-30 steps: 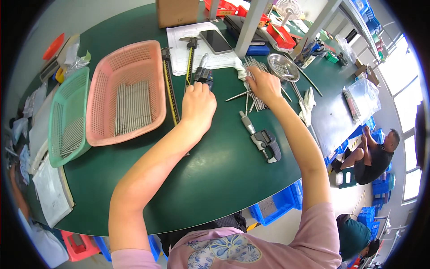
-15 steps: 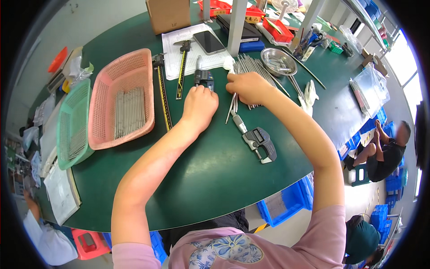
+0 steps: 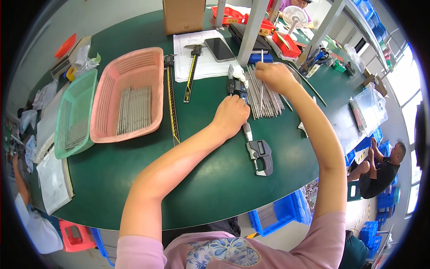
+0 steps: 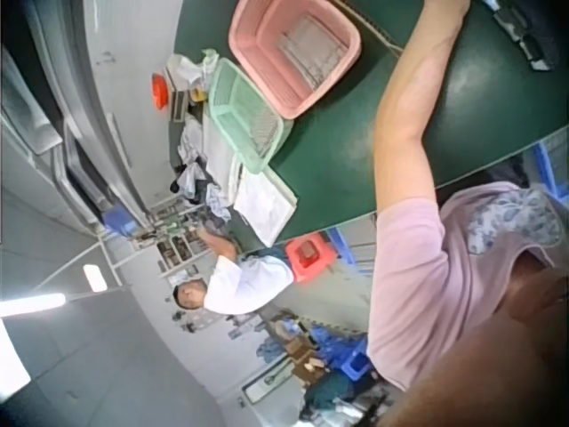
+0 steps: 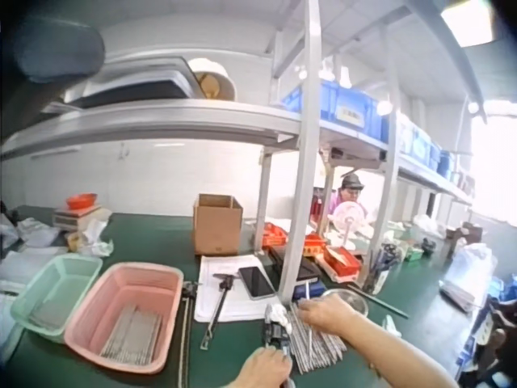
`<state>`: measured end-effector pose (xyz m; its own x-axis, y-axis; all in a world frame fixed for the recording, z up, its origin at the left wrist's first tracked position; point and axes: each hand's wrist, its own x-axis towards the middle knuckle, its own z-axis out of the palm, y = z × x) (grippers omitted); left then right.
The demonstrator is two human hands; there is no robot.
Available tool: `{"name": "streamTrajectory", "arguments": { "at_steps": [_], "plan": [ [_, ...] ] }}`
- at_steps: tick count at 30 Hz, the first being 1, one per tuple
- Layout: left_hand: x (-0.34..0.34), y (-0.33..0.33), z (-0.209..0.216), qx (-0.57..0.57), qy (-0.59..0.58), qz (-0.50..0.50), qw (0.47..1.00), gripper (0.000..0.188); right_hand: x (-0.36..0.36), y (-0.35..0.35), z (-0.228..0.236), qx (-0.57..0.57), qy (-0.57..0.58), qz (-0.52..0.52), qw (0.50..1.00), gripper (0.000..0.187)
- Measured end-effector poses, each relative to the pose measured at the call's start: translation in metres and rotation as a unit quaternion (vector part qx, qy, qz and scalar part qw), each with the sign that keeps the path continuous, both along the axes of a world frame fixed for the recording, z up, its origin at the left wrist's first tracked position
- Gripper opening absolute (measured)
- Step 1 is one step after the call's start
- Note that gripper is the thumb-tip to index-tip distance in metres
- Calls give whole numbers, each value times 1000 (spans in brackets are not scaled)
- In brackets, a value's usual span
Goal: The person uses a digital caliper to measure the diameter of multiple metal rods. They pick up a rod, measure it, and place it into a pink basket. The person repeats this process for several rods, occasionally adjusting the pile of rods on the table.
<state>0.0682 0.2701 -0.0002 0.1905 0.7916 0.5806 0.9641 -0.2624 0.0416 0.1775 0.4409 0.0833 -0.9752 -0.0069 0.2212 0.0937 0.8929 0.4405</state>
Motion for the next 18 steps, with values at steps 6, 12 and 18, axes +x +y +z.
{"name": "streamTrajectory", "arguments": {
  "at_steps": [6,12,18],
  "plan": [
    [-4,0,-2,-7,-56,-9,998,15,10,-2,-26,22,-13,91,995,6],
    [3,18,11,-39,-119,20,992,23,31,-6,-28,-8,2,33,999,19],
    [14,29,6,-47,-118,-74,989,55,69,-57,-43,-208,288,-97,930,35]
  ]
}}
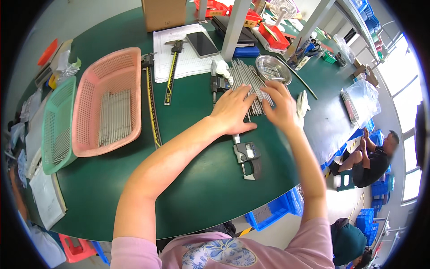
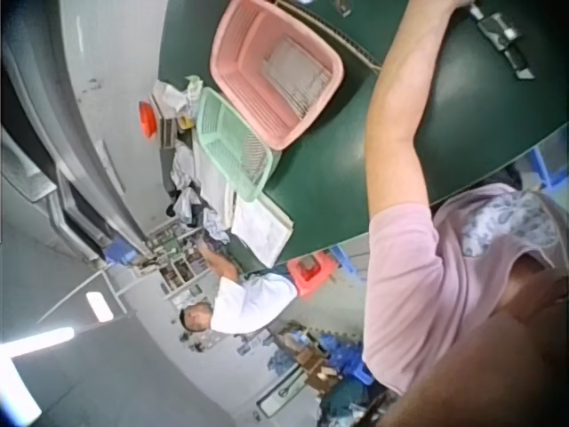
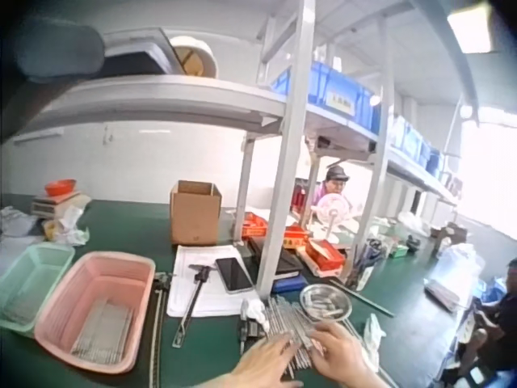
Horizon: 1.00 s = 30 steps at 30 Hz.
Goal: The person uses a digital caliper to measure the diameter of multiple metal rods. They pick up a rod, measure it, and place it into a pink basket. The person repeats this process for several rods, occasionally adjusting the pile of rods on the table.
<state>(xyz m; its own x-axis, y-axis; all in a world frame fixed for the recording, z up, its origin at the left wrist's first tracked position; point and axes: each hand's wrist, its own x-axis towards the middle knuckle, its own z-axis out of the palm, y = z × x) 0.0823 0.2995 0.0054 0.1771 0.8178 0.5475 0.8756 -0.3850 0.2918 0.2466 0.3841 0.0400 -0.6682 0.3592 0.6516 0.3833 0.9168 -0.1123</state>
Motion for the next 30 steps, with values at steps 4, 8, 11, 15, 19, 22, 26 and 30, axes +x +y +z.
{"name": "streamTrajectory", "arguments": {
  "at_steps": [4,8,11,15,19,22,26,30],
  "plan": [
    [5,9,3,-68,17,-6,998,60,18,-15,-20,-34,-6,-64,997,37],
    [8,18,4,-93,-15,-5,996,53,14,-16,-26,-44,-96,-66,992,43],
    [6,18,6,-78,-54,-10,995,53,16,-18,-27,-48,-51,-47,996,33],
    [4,10,12,-35,-28,2,999,61,18,-26,-20,-46,5,-12,999,32],
    [-21,-43,35,-9,-14,20,1000,51,11,-32,-23,-40,55,-6,998,27],
    [-59,-111,54,-53,-5,54,997,43,25,-66,-27,-210,8,-108,972,29],
    [-131,-195,75,-50,1,216,975,18,44,-124,-10,-270,-66,-88,957,28],
    [-212,-242,73,-216,-14,444,870,19,30,-156,0,-211,-130,-126,961,39]
  ]
}}
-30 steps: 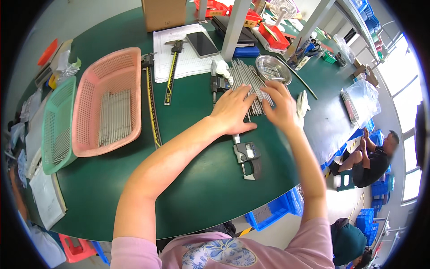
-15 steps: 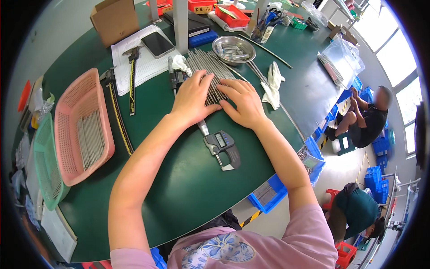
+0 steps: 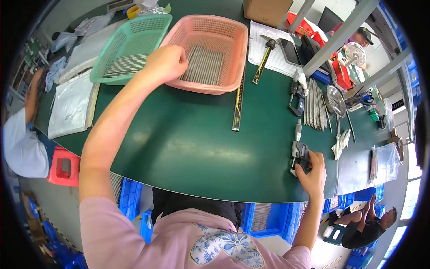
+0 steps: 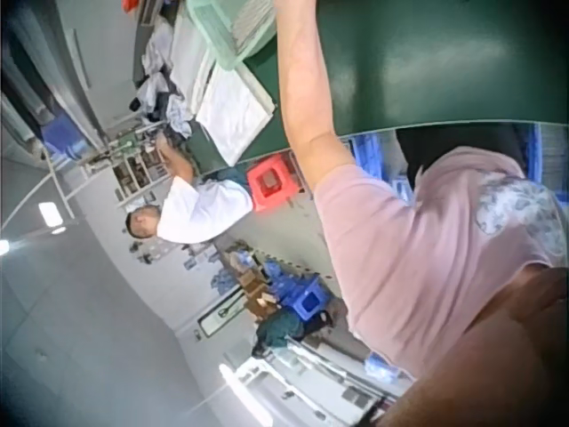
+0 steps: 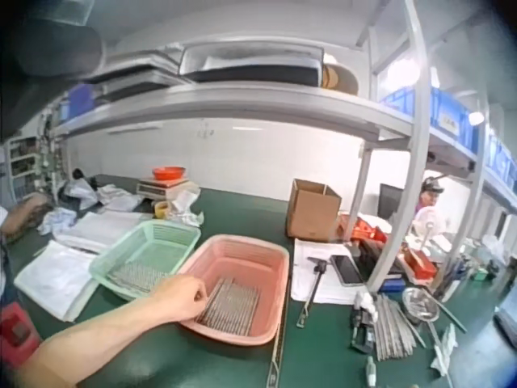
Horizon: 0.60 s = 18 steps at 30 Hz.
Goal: The person uses a digital caliper to measure the diameter of multiple metal rods. They pick up a rod, measure it, and place it into a pink basket. The person repeats this process for several rods, occasionally adjusting the pile of rods on the table.
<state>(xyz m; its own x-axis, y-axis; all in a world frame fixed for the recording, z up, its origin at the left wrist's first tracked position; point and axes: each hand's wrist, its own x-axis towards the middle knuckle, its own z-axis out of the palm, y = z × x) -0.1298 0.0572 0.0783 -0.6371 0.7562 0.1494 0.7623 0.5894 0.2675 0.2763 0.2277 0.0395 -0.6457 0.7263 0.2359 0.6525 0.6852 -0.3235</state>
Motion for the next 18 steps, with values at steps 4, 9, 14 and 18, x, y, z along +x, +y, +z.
{"name": "streamTrajectory", "arguments": {
  "at_steps": [4,9,14,18],
  "plan": [
    [-17,33,-17,-100,2,0,995,20,0,17,-5,-36,-7,-69,997,35],
    [-42,42,-47,-114,-63,-15,991,25,-10,9,18,46,-40,-30,998,27],
    [-42,51,-35,-128,-235,36,963,18,-14,-20,26,60,-166,-4,984,35],
    [-39,32,-15,-27,-274,7,961,18,-23,-24,21,46,-93,57,993,42]
  ]
}}
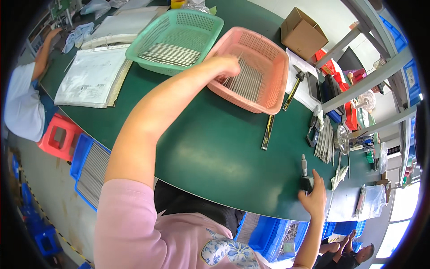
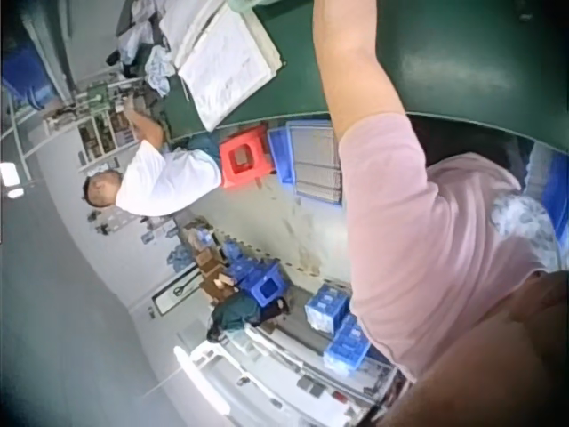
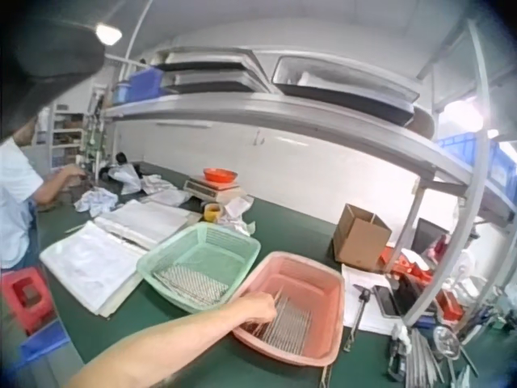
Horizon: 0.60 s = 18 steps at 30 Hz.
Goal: The person uses a digital caliper to measure the diameter of multiple metal rods. They pick up a rod, measure it, and place it into a pink basket. The person repeats this process for several rods, occasionally adjusting the pile of rods on the table.
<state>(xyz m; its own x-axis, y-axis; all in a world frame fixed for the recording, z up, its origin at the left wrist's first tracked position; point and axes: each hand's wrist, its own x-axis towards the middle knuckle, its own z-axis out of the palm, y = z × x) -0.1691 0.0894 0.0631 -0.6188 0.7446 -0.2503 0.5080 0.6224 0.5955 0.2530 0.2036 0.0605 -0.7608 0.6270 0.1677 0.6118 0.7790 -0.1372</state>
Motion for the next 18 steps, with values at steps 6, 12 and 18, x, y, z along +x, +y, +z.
{"name": "streamTrajectory", "arguments": {
  "at_steps": [6,12,18],
  "plan": [
    [51,-40,13,501,-353,-20,790,20,-6,17,-18,-58,76,-86,992,28],
    [118,-71,-4,490,-409,-112,762,18,-19,28,-5,-301,98,-147,937,30],
    [140,-78,-39,390,-497,-147,761,13,-41,26,18,-649,350,-66,673,42]
  ]
}}
